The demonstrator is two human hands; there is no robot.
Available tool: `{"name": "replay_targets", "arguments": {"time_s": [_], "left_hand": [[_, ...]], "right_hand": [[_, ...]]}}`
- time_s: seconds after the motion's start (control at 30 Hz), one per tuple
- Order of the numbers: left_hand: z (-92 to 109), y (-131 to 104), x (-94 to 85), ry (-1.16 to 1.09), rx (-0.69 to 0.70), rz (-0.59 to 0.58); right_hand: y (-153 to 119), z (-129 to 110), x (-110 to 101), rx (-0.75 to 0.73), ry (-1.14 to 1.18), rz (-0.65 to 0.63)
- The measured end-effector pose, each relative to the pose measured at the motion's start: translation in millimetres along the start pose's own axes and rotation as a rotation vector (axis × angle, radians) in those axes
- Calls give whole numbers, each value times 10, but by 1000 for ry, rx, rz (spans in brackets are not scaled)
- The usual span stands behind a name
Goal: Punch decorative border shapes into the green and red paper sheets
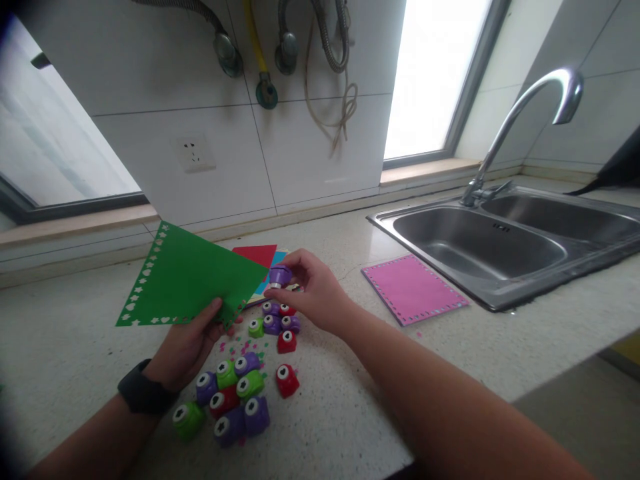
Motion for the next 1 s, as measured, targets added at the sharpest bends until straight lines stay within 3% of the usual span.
{"name": "replay_targets", "arguments": {"time_s": [0.3,0.6,0.83,1.0], "left_hand": [[-3,1,10,5,-5,-6],[-51,8,-40,64,-13,16],[13,-9,-69,199,105,77],[16,-12,-67,346,126,37]], "right_hand": [[4,32,19,51,29,-10],[2,121,29,204,33,7],[-4,204,68,328,89,-19],[-25,249,89,419,65,-71]]}}
Point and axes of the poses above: each hand's wrist, its own y-axis towards the middle knuckle, its own x-axis out of the palm, z = x × y, the point moved 5 cm from there along y, towards the middle knuckle
